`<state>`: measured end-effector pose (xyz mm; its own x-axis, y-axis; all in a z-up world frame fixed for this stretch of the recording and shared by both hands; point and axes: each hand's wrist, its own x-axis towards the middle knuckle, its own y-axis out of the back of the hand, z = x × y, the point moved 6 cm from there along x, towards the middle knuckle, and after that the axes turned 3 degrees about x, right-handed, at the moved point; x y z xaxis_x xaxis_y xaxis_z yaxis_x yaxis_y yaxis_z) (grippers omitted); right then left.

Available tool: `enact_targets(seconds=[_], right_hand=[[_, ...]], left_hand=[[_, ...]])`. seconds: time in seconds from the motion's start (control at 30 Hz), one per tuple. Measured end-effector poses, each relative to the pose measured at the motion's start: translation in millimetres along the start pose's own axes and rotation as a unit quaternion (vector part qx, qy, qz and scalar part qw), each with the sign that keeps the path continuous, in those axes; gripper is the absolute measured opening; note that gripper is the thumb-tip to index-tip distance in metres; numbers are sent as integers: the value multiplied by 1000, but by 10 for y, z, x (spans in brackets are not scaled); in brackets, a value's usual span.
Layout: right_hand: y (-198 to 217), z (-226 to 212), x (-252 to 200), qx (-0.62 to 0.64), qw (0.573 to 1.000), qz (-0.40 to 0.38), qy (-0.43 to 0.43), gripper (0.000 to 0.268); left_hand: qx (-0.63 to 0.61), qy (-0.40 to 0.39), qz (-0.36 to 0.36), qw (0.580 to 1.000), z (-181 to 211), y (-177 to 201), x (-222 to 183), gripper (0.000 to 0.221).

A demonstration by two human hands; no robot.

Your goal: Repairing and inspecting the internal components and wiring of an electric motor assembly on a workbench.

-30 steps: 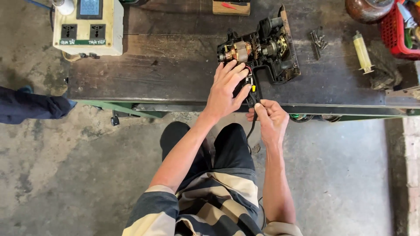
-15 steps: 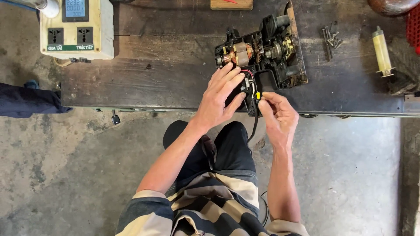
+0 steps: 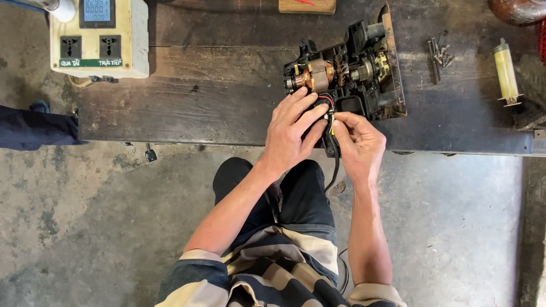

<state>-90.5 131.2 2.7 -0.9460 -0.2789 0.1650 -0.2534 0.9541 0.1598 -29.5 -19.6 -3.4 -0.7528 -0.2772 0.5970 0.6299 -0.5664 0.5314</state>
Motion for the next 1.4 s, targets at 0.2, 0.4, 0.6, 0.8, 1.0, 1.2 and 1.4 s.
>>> enact_targets(seconds=[0.2,0.4,0.6,0.8,1.0,1.2,1.4], right_hand=[[-41,-81,58,-10,999,-30,-1,28],[-46,-6,54,-29,999,-32,-5,24],[-45,21,43,-37,999,-37,-2,25],[-51,83,52,-25,999,-43,-10,27],[-55,78,65,-44,998,-53,8,27],[-106,-105,40,-97,994,-42,-37,29],[-80,-71,32,-72,996,-59,-15,31]], left_hand=[[22,10,-5,1000,3,-27,-2,35],[-14,53,-35,998,-36,-31,45,34],[42,28,-63,997,48,-28,91,37],[32,2,-93,995,50,15,189,36],[14,-20,-65,998,27,29,138,31],[60,-3,-165,984,168,149,353,35],[225,-145,-172,948,287,36,483,22]])
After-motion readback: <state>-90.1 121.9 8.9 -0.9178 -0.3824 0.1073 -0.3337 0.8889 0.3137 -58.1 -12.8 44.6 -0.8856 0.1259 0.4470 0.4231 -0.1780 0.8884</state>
